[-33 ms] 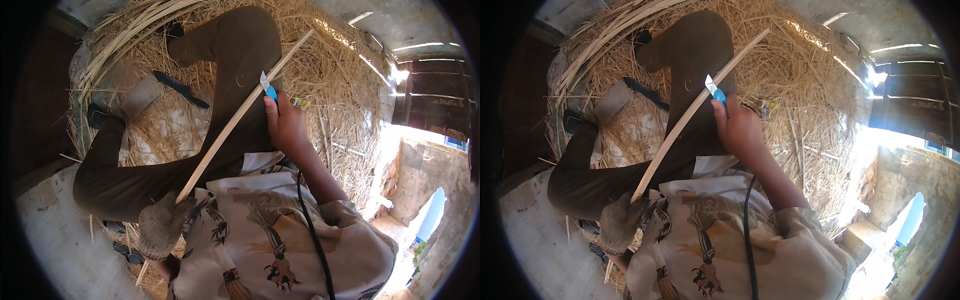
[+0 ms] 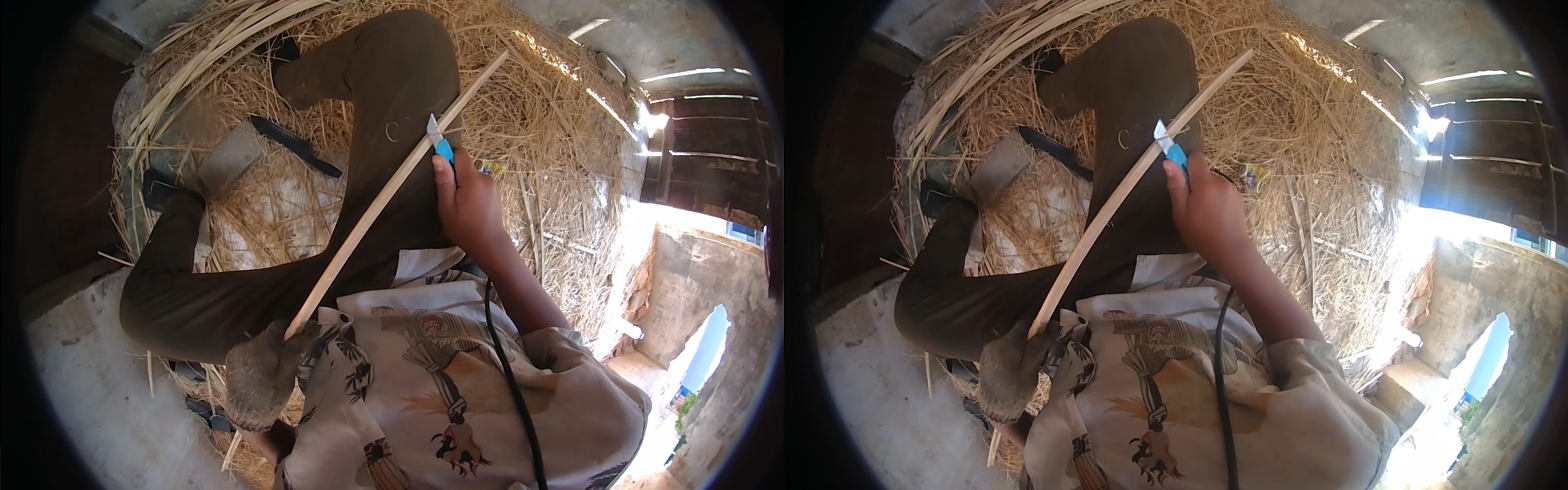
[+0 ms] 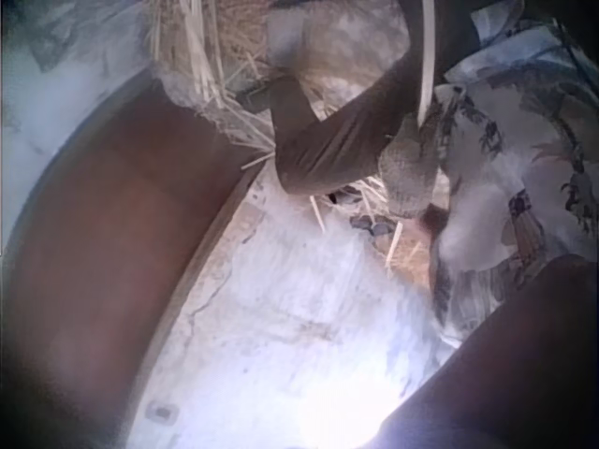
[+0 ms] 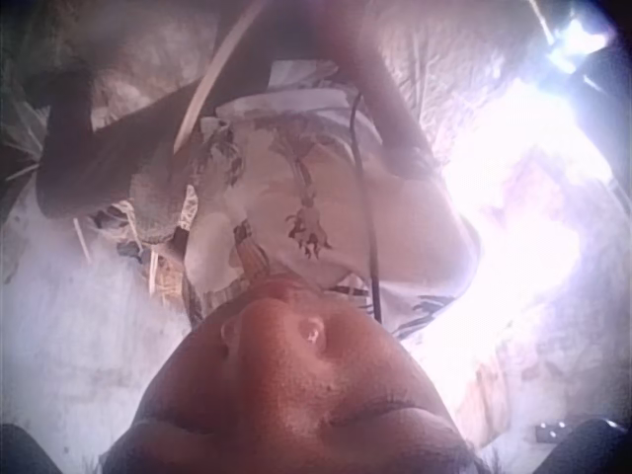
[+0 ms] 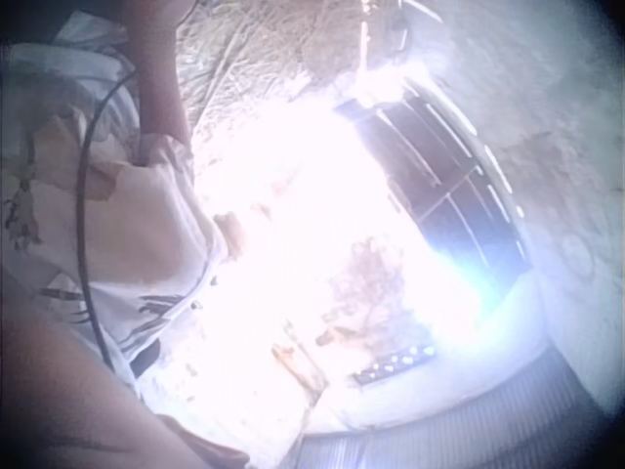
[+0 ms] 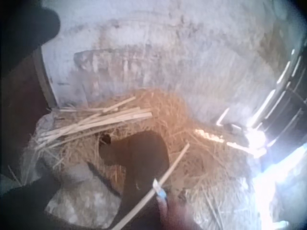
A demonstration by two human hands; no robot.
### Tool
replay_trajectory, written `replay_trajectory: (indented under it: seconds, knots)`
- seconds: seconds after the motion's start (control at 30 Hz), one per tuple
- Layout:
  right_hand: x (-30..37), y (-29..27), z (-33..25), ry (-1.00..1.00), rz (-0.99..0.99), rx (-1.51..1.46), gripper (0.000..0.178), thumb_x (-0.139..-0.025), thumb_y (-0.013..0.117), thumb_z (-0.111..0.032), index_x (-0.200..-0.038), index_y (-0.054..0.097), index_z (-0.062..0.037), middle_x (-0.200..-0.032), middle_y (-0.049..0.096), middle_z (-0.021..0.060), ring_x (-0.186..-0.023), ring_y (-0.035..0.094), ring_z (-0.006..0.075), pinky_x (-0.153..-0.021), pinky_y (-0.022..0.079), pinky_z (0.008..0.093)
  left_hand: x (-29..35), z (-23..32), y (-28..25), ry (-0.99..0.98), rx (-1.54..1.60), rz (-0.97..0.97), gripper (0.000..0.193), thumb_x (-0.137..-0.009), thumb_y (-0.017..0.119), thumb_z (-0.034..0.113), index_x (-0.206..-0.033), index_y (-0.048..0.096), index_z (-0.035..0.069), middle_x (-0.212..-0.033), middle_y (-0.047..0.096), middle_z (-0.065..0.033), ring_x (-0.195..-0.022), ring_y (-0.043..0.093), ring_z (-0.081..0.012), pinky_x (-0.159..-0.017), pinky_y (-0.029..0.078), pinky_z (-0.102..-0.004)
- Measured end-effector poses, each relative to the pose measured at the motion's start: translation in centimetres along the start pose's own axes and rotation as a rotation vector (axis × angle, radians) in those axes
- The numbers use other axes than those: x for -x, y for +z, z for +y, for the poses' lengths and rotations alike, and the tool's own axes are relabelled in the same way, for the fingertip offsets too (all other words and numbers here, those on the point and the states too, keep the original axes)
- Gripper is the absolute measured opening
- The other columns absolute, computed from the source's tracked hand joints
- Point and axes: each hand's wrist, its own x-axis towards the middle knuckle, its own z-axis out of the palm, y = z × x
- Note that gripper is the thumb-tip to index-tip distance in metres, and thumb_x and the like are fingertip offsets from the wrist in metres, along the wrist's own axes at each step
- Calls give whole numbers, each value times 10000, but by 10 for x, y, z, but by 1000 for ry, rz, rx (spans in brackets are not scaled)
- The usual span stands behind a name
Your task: The person sits on a straw-covered floor and uses a knife to split a long piece of bamboo into thin strips. They hold the bamboo with a gloved hand and carefully shave the material, creating fine slivers that fall onto the pile of straw below.
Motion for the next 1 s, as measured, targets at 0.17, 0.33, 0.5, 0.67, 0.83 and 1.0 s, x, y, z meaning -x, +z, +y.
replay_trajectory:
  seconds: [0.17, 0.33, 0.5, 0.67, 0.83, 1.0]
  knots:
    - [-3, -3, -6, 13, -12, -72, 385, -1038, 508, -399, -926, 516, -31, -614, 599, 242, -608, 616, 488, -543, 465, 560, 45, -6, -19, -83, -24, 21, 276, -929, 647, 264, -1006, 677, 1, -694, 629, -167, -636, 647, -319, -570, 484, -417]
    - [-3, -3, -4, 59, -14, -102, 375, -1040, 506, -391, -977, 538, -23, -626, 602, 251, -633, 619, 498, -560, 464, 559, 88, -14, -40, -186, -7, 30, 327, -943, 613, 298, -1017, 686, -12, -634, 598, -134, -567, 609, -264, -553, 460, -390]
    - [-2, -1, -4, 27, 27, -138, 386, -1068, 459, -371, -919, 527, -22, -577, 526, 202, -534, 567, 418, -498, 408, 468, 144, -62, -53, -467, 546, -44, 329, -1019, 595, 188, -1285, 629, -1, -1149, 714, -151, -1037, 670, -205, -859, 533, -319]
    - [0, 3, -4, 21, 40, -101, 375, -1070, 458, -358, -919, 522, -22, -586, 533, 204, -548, 573, 424, -503, 410, 460, 133, -32, -73, -299, 67, -123, 298, -1015, 602, 194, -1232, 660, -2, -1000, 749, -122, -898, 688, -183, -796, 529, -310]
    - [-5, 4, 1, 100, 51, -162, 404, -1056, 470, -384, -955, 560, -3, -635, 595, 248, -618, 610, 468, -574, 451, 533, 148, -33, -85, -379, 56, -152, 280, -1009, 607, 190, -1205, 672, 0, -948, 746, -117, -853, 683, -181, -767, 525, -317]
    - [-10, 9, 11, 156, 113, -306, 480, -1077, 418, -386, -874, 570, 22, -642, 570, 232, -596, 570, 400, -583, 417, 468, 249, -95, -106, -666, 318, -28, 282, -1006, 614, 221, -1144, 683, -15, -774, 637, -8, -703, 589, -91, -598, 454, -251]
